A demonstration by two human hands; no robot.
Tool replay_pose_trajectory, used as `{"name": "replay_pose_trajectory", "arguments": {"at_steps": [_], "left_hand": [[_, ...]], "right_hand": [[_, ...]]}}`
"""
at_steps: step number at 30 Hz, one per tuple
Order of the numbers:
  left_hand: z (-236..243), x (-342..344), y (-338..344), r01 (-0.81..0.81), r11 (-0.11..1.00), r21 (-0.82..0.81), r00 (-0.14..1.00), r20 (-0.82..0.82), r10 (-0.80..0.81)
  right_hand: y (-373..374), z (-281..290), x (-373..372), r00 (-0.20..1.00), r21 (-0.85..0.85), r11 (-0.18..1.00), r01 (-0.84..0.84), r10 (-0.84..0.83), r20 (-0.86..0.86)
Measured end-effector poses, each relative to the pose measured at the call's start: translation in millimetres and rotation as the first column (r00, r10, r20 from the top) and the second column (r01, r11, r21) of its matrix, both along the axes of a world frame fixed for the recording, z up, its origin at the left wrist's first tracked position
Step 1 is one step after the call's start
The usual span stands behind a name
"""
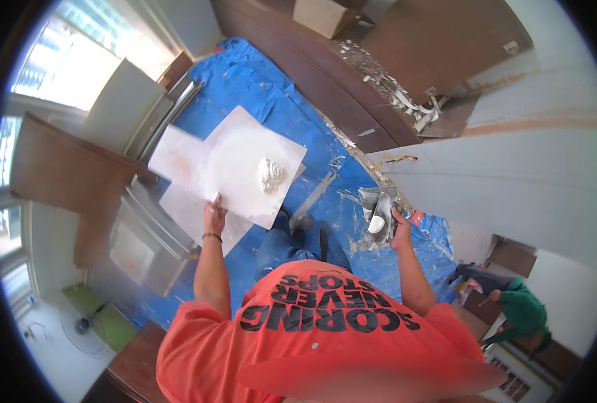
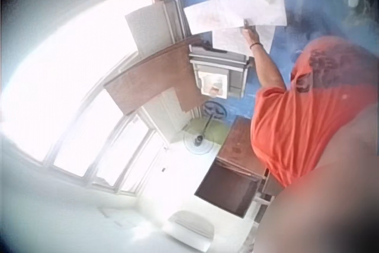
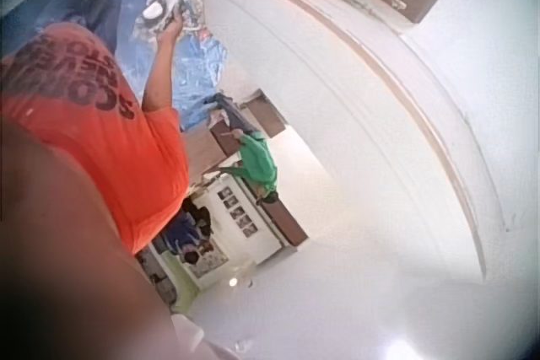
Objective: The person uses a putty knife to scoop joint compound from a hawk and applies it to the ceiling and wall surfaces. The person repeatedly reloads the putty knife and smooths the compound into seams and corners while another person works in the background.
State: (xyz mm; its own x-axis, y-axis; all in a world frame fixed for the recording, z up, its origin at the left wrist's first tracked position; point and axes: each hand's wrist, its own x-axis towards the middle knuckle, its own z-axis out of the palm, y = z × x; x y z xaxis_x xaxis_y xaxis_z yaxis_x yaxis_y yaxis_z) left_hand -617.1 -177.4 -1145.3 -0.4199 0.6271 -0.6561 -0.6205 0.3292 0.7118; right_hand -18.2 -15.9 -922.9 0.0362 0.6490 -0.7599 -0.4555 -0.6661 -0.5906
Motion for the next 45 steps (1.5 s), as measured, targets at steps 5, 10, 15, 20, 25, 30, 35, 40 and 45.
{"name": "replay_pose_trajectory", "arguments": {"at_steps": [5,10,15,20,25,30,35,40,45], "left_hand": [[-14.5,-44.4,35.1,0.562,0.75,-0.35,-0.004,-0.907,-0.421],[-19.8,-44.1,79.6,0.101,0.995,0.018,0.993,0.058,-0.102],[-42.0,-52.2,101.1,0.236,0.971,-0.042,0.966,-0.094,-0.239],[-46.8,-27.5,106.4,-0.073,0.904,-0.421,0.921,-0.377,-0.101],[34.0,40.6,91.2,0.219,0.949,-0.225,0.774,-0.552,-0.31],[139.6,117.4,89.1,0.23,0.946,0.227,0.885,0.356,-0.301],[147.1,131.9,98.6,0.151,0.978,0.141,0.903,0.384,-0.195],[131.6,87.7,96.9,0.057,0.996,0.067,0.963,0.26,-0.073],[140.0,7.3,115.5,0.062,0.989,0.131,0.996,-0.075,-0.053]], "right_hand": [[18.6,37.7,-58.4,0.991,0.139,0.99,-0.036,0.018,0.132],[49.7,5.3,-66.1,0.98,0.039,0.988,-0.152,0.145,0.136],[76.2,-28.7,-93.6,0.939,0.008,0.943,-0.333,0.33,0.097],[106.0,-44.0,-150.5,0.828,0.009,0.845,-0.535,0.523,0.201],[98.7,-68.0,-208.7,0.69,-0.007,0.708,-0.707,0.691,0.212],[73.6,-61.0,-266.4,0.738,-0.047,0.737,-0.675,0.675,-0.005],[59.9,-69.4,-274.1,0.722,-0.007,0.729,-0.684,0.677,-0.143],[28.4,-66.8,-254.6,0.834,-0.05,0.842,-0.537,0.521,-0.181],[-22.1,-99.2,-183.1,0.922,-0.095,0.929,-0.357,0.335,-0.192]]}}
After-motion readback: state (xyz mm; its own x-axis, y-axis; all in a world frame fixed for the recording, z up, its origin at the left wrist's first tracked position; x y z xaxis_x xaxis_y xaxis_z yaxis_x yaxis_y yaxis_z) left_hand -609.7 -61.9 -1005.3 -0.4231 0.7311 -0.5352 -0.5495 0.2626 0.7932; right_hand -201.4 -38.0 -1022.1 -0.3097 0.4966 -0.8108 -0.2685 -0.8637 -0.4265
